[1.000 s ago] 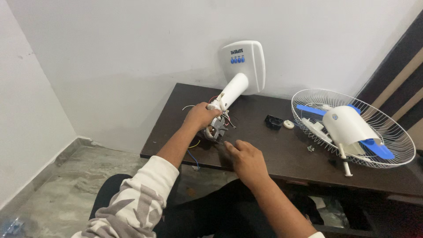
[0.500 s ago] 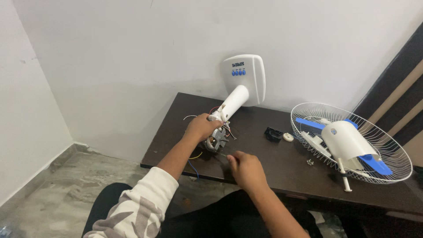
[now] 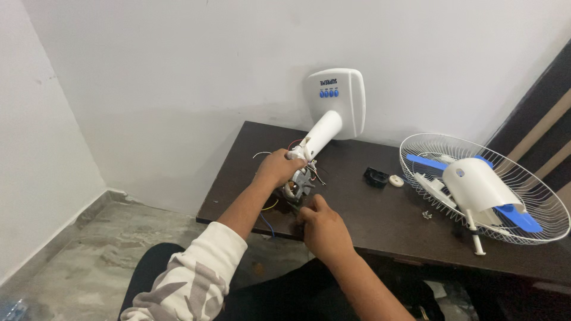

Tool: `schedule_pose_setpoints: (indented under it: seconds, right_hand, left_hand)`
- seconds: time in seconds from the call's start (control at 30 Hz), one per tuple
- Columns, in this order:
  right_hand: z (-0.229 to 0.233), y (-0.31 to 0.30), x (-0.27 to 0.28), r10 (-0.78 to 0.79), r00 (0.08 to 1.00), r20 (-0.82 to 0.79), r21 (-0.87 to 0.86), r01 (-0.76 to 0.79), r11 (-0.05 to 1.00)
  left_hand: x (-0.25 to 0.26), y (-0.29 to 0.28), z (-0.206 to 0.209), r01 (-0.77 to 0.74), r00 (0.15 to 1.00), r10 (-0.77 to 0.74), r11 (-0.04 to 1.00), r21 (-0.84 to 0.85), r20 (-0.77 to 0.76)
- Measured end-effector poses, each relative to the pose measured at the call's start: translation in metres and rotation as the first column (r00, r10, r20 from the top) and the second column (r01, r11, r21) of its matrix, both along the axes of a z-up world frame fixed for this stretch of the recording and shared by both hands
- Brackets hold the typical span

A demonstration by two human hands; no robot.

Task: The person uses a screwdriver to adjust and tighten components on the exposed motor of a disassembled electric fan. They hold the motor housing with one hand while turning the screwdriver with the other, working on the internal wiring and mechanical parts.

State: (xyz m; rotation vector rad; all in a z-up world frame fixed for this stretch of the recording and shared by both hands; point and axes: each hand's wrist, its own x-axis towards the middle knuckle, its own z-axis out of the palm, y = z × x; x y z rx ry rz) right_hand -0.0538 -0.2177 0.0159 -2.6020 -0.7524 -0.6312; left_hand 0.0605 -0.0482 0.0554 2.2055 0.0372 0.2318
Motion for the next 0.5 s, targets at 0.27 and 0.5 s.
schedule_pose_setpoints:
  seconds: [0.27, 0.5]
  right_hand:
    - [0.006, -0.027, 0.004, 0.152, 0.986, 0.072, 0.104, -0.159, 0.982]
    - [0.002, -0.039, 0.009, 0.069, 0.949, -0.307, 0.512, 0.103, 0.853]
  left_hand:
    - [0.000, 0.000, -0.005, -0.009, 1.000, 0.007, 0.998, -0.056, -0.029]
    - [0.004, 0.002, -0.006, -0.027, 1.000, 0.027, 0.999, -0.023, 0.002]
